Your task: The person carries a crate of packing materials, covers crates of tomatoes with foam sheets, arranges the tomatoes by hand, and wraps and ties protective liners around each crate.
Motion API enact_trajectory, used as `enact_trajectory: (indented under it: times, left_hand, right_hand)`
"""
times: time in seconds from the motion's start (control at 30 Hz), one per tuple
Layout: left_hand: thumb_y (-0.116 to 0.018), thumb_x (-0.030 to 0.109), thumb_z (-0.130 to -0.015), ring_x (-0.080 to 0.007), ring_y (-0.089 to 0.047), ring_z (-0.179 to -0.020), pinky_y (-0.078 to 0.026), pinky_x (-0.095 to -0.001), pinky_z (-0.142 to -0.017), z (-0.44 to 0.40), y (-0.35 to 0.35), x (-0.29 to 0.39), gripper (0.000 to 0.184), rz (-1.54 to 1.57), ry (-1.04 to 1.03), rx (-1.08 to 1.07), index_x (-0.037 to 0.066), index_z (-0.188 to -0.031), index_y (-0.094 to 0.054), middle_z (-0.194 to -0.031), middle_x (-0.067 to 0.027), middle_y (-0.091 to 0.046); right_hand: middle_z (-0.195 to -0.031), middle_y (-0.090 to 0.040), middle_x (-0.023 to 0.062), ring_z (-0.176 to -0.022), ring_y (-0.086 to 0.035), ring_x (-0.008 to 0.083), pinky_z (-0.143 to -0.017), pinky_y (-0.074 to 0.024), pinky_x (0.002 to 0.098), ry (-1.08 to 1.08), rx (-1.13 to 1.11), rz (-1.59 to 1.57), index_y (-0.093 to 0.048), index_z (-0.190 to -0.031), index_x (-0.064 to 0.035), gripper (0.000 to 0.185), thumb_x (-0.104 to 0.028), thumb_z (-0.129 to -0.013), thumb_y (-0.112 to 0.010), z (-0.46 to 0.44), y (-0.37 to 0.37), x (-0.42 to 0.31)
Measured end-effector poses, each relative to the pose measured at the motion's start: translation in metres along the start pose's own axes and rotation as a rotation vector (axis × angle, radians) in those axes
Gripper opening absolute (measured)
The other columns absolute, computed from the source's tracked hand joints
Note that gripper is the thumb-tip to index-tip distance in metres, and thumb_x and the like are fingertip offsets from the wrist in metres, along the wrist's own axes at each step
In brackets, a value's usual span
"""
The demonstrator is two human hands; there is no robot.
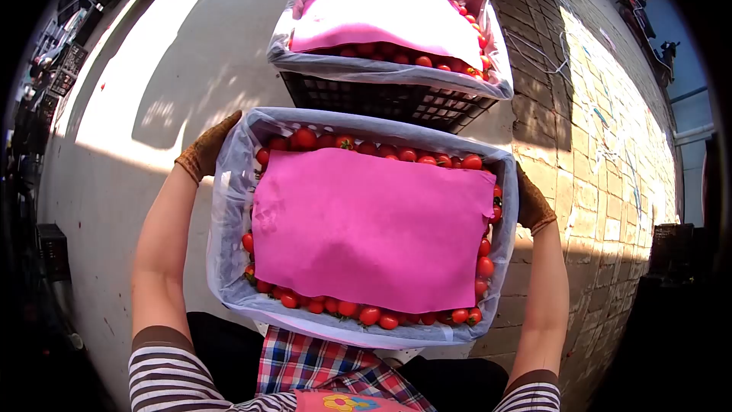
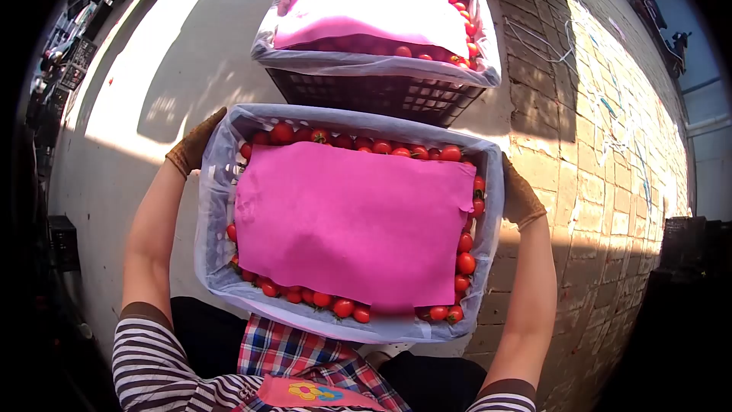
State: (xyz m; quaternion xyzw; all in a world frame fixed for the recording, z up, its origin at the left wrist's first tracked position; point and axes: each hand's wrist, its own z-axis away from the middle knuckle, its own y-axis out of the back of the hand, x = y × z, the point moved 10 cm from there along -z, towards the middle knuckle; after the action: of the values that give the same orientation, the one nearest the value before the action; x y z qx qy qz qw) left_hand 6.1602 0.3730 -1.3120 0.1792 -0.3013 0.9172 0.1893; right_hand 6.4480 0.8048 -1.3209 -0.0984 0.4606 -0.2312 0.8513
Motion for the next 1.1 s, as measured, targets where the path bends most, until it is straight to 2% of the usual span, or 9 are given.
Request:
enact_trajectory:
  times: [0.2,0.37,0.47,0.57,0.6,0.67,0.7,0.77,1.1]
  left_hand:
    - [-0.060,0.030,-0.088,-0.0189,-0.064,-0.083,-0.053,-0.0311,-0.077,0.006,0.023,0.018,0.037,-0.077,-0.096,0.246,0.002,-0.112,-0.059,-0.101,-0.0093,-0.066]
    - [-0.063,0.024,-0.086,-0.0177,-0.061,-0.076,-0.048,-0.0298,-0.071,0.041,-0.008,0.086,0.026,-0.708,-0.817,0.865,0.000,-0.097,-0.065,-0.089,-0.0096,-0.067]
    - [-0.067,0.016,-0.082,-0.0230,-0.063,-0.080,-0.050,-0.0316,-0.072,0.090,-0.082,0.072,0.021,-1.284,-1.165,0.566,0.004,-0.099,-0.064,-0.090,-0.0113,-0.066]
    - [-0.073,0.022,-0.078,-0.0183,-0.061,-0.084,-0.050,-0.0294,-0.071,0.155,-0.074,0.050,0.041,-1.262,-0.772,0.507,0.007,-0.113,-0.059,-0.096,-0.0074,-0.064]
    - [-0.073,0.031,-0.077,-0.0188,-0.059,-0.093,-0.049,-0.0288,-0.077,0.178,-0.040,0.054,0.057,-0.953,-0.827,0.616,0.007,-0.123,-0.051,-0.107,-0.0092,-0.060]
    - [-0.071,0.044,-0.076,-0.0198,-0.053,-0.108,-0.047,-0.0291,-0.087,0.157,0.040,-0.005,0.083,-0.405,-0.518,0.484,0.005,-0.138,-0.032,-0.125,-0.0126,-0.051]
    - [-0.070,0.049,-0.076,-0.0204,-0.049,-0.116,-0.045,-0.0300,-0.092,0.139,0.052,-0.062,0.093,-0.173,-0.166,0.268,0.003,-0.142,-0.022,-0.132,-0.0141,-0.046]
    - [-0.068,0.042,-0.079,-0.0195,-0.051,-0.114,-0.046,-0.0323,-0.092,0.142,0.019,-0.115,0.078,-0.318,0.086,0.039,0.002,-0.137,-0.034,-0.127,-0.0134,-0.051]
    - [-0.066,0.026,-0.083,-0.0175,-0.063,-0.079,-0.055,-0.0310,-0.071,0.206,-0.034,-0.104,0.040,-0.640,0.185,0.275,-0.002,-0.110,-0.058,-0.097,-0.0090,-0.065]
  right_hand:
    - [-0.104,-0.065,0.0087,-0.094,-0.062,0.0192,-0.085,-0.0493,0.0316,-0.075,0.268,-0.390,-0.060,-0.112,-0.0016,0.032,-0.026,-0.092,-0.053,0.004,0.033,0.010]
    - [-0.090,-0.065,0.0021,-0.081,-0.057,0.0100,-0.073,-0.0462,0.0243,0.507,0.959,0.519,-0.065,-0.101,-0.0014,0.024,-0.022,-0.089,-0.061,0.034,0.052,-0.058]
    - [-0.082,-0.059,-0.0003,-0.071,-0.049,0.0069,-0.062,-0.0405,0.0208,0.681,0.911,0.650,-0.064,-0.097,-0.0017,0.028,-0.028,-0.091,-0.058,0.090,-0.008,-0.097]
    - [-0.072,-0.049,-0.0029,-0.058,-0.040,0.0043,-0.049,-0.0318,0.0190,0.229,0.501,0.511,-0.057,-0.109,-0.0011,0.046,-0.043,-0.089,-0.058,0.129,0.009,-0.049]
    - [-0.100,-0.057,0.0066,-0.079,-0.056,0.0120,-0.065,-0.0453,0.0244,0.219,0.547,0.460,-0.044,-0.129,-0.0044,0.065,-0.054,-0.088,-0.051,0.142,0.033,-0.031]
    - [-0.148,-0.024,0.0087,-0.137,-0.022,0.0240,-0.109,-0.0229,0.0397,0.040,0.321,0.007,-0.018,-0.144,-0.0051,0.088,-0.071,-0.086,-0.028,0.144,0.021,0.038]
    - [-0.135,-0.043,0.0137,-0.123,-0.044,0.0270,-0.101,-0.0353,0.0404,0.063,0.241,-0.306,-0.028,-0.139,-0.0007,0.087,-0.061,-0.082,-0.053,0.135,-0.011,0.059]
    - [-0.132,-0.045,0.0127,-0.120,-0.045,0.0257,-0.100,-0.0361,0.0390,-0.048,0.318,-0.142,-0.031,-0.137,-0.0002,0.081,-0.054,-0.081,-0.056,0.147,-0.031,0.081]
    - [-0.116,-0.055,0.0079,-0.105,-0.051,0.0190,-0.092,-0.0397,0.0322,-0.355,0.253,0.420,-0.046,-0.125,0.0022,0.056,-0.015,-0.077,-0.071,0.225,-0.053,0.090]
